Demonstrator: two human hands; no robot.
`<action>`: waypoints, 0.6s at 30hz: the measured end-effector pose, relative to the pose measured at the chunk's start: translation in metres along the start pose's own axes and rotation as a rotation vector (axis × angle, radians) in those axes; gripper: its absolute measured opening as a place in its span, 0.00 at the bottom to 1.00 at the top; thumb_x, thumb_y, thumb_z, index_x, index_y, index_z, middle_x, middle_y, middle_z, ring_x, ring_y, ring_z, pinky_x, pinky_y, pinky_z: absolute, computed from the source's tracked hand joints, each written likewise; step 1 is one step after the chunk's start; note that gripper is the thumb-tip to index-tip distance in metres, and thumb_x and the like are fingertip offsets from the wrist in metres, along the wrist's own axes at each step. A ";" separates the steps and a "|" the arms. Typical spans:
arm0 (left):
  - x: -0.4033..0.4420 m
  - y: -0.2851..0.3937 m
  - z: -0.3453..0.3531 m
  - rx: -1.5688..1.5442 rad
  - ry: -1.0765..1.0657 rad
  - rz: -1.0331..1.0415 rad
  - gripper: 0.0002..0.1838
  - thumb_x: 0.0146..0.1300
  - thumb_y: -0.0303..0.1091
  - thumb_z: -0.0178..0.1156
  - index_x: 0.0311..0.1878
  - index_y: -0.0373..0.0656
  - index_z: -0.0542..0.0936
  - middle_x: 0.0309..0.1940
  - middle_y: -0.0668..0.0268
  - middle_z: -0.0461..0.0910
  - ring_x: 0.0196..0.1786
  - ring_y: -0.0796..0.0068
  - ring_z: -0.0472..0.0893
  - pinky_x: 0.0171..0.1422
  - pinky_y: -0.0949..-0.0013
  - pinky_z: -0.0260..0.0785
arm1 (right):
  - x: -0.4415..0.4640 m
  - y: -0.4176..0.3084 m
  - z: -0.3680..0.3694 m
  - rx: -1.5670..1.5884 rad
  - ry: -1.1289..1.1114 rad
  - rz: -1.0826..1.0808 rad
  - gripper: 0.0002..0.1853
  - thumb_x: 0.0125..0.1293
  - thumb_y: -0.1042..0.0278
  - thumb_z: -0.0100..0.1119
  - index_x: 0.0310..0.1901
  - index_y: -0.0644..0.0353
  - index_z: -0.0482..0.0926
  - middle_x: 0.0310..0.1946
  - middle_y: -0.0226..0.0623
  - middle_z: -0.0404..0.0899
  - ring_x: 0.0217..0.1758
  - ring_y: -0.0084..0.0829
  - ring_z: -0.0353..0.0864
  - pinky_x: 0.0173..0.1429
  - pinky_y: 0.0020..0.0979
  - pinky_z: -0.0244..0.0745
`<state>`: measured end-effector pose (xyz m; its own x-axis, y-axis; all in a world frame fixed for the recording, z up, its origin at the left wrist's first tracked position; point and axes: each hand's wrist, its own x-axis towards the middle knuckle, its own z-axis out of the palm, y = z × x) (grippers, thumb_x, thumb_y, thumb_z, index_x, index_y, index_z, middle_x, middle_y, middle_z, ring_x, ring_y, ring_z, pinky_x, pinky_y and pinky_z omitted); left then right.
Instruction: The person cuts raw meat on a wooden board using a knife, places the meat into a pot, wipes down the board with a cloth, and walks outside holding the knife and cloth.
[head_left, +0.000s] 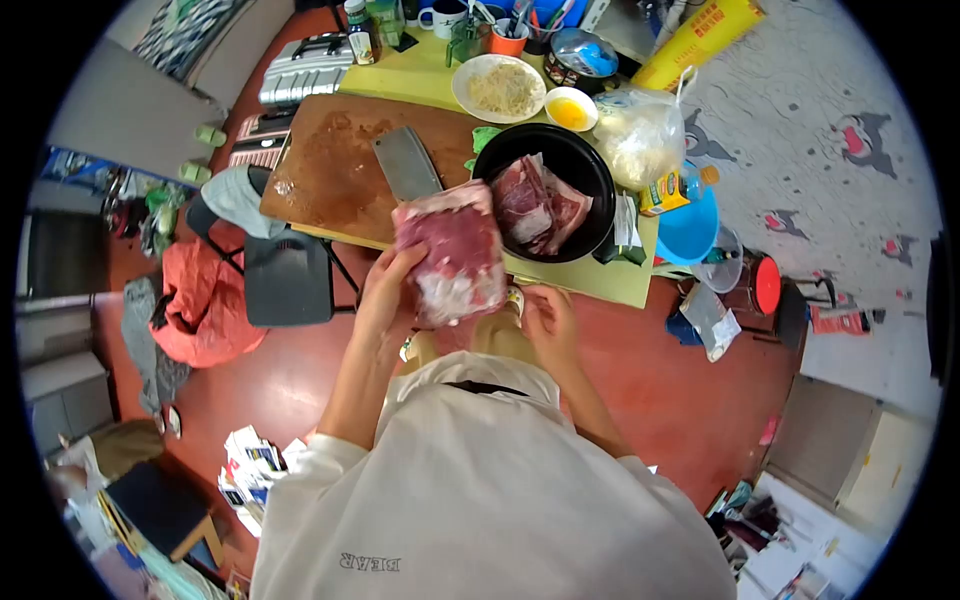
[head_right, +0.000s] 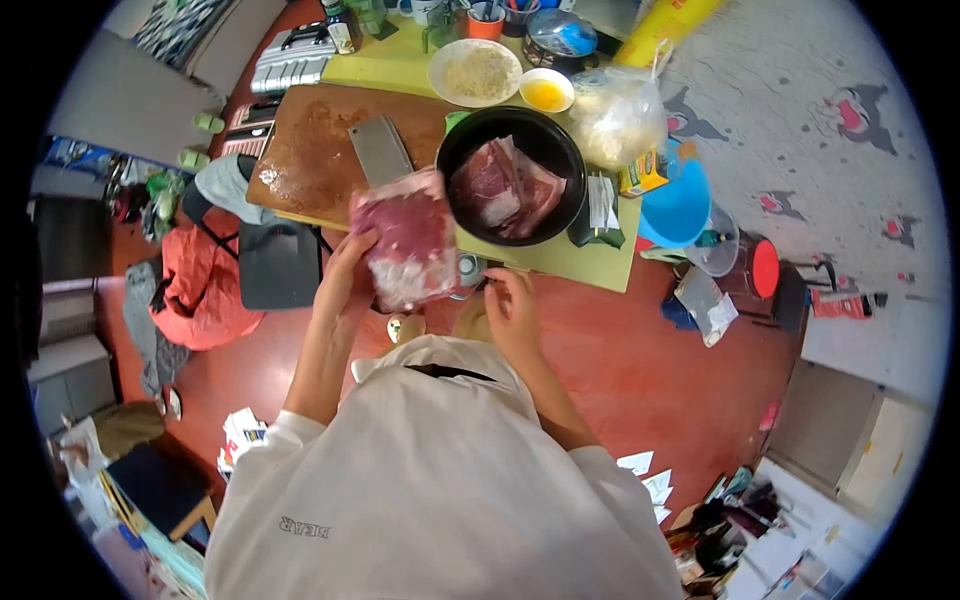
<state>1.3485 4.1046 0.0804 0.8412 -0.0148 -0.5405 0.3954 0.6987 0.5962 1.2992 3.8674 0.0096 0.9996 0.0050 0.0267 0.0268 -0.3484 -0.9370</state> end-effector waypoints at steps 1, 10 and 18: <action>0.005 -0.006 0.032 0.009 0.058 -0.038 0.15 0.62 0.34 0.65 0.49 0.38 0.76 0.43 0.63 0.82 0.42 0.73 0.82 0.45 0.67 0.77 | 0.006 -0.003 -0.018 0.061 0.006 0.043 0.11 0.67 0.77 0.57 0.50 0.62 0.77 0.47 0.38 0.75 0.43 0.28 0.79 0.47 0.27 0.75; 0.126 -0.097 0.149 0.436 0.262 0.175 0.17 0.55 0.31 0.71 0.43 0.36 0.76 0.34 0.66 0.80 0.34 0.77 0.79 0.37 0.73 0.72 | 0.046 0.024 -0.136 0.089 -0.132 0.167 0.12 0.70 0.73 0.55 0.52 0.63 0.78 0.47 0.35 0.76 0.49 0.25 0.76 0.56 0.27 0.71; 0.165 -0.129 0.139 0.408 0.185 0.102 0.15 0.55 0.26 0.69 0.46 0.38 0.80 0.36 0.66 0.83 0.35 0.74 0.81 0.45 0.70 0.74 | 0.043 0.043 -0.156 0.190 -0.106 0.215 0.11 0.71 0.70 0.56 0.51 0.64 0.77 0.44 0.37 0.78 0.44 0.27 0.81 0.49 0.26 0.76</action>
<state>1.4870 3.9127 -0.0034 0.8179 0.1930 -0.5420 0.4584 0.3507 0.8166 1.3425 3.7061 0.0250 0.9771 0.0515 -0.2067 -0.1953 -0.1708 -0.9658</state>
